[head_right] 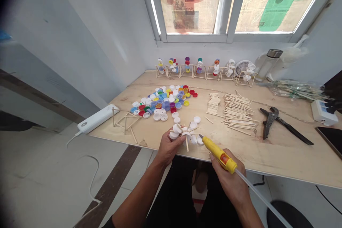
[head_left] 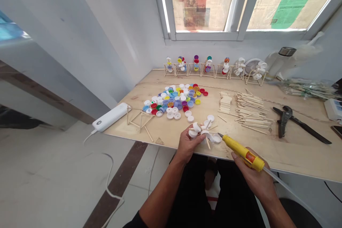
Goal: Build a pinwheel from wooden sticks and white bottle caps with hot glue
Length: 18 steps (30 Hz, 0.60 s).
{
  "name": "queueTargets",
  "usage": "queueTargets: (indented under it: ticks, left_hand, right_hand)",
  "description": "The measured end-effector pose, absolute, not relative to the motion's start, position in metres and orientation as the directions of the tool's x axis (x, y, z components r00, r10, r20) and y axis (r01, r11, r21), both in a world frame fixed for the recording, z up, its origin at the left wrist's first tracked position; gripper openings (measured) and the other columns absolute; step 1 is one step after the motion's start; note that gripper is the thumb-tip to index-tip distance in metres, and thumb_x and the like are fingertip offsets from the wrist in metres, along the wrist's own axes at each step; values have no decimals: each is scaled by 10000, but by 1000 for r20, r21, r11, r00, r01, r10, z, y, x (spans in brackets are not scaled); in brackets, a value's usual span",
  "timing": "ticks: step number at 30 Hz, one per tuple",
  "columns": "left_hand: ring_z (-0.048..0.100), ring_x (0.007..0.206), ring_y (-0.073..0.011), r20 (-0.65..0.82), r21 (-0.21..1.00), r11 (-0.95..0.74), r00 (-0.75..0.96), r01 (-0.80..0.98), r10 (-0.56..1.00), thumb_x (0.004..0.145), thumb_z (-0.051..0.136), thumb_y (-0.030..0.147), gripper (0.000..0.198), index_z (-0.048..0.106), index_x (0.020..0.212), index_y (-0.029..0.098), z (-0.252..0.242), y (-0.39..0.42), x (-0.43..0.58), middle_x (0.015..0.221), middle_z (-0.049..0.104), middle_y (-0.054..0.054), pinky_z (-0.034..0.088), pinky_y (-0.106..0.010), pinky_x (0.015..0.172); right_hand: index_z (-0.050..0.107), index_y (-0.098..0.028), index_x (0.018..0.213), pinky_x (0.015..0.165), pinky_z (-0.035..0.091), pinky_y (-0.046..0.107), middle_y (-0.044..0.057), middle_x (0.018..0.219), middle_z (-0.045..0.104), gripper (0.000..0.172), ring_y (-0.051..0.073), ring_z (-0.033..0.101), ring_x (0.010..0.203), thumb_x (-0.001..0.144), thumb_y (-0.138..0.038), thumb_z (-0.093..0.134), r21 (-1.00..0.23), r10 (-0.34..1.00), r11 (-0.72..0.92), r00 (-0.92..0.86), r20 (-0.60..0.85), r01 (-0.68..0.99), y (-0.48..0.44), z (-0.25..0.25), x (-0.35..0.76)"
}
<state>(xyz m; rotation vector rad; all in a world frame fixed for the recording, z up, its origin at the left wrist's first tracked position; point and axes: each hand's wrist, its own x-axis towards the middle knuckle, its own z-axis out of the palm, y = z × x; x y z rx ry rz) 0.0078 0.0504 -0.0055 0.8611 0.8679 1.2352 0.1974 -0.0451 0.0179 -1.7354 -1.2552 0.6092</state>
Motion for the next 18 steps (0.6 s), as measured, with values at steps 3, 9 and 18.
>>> queueTargets:
  ticks: [3, 9, 18]
  left_hand:
    - [571, 737, -121, -86, 901, 126, 115, -415, 990, 582, 822, 270, 413, 687, 955, 154, -6, 51, 8, 813, 660, -8, 439, -223, 730]
    - [574, 739, -129, -85, 898, 124, 110, -422, 990, 578, 821, 282, 417, 688, 950, 146, -6, 51, 8, 809, 662, -17, 445, -233, 733]
    - [586, 757, -134, -81, 884, 125, 115, -450, 990, 580, 820, 285, 431, 689, 968, 150, -6, 51, 8, 828, 668, -23, 450, -241, 758]
  right_hand:
    - [576, -215, 633, 443, 392, 227, -40, 488, 494, 287, 133, 510, 498, 706, -483, 647, -870, 903, -120, 417, 106, 479, -44, 13, 197]
    - [524, -220, 593, 437, 381, 228, -43, 498, 462, 283, 120, 467, 482, 706, -446, 652, -880, 916, -129, 395, 70, 457, -46, 21, 200]
    - [558, -226, 634, 514, 491, 284, 12, 577, 568, 188, 191, 576, 576, 632, -373, 677, -876, 836, -314, 543, -73, 366, -45, 28, 201]
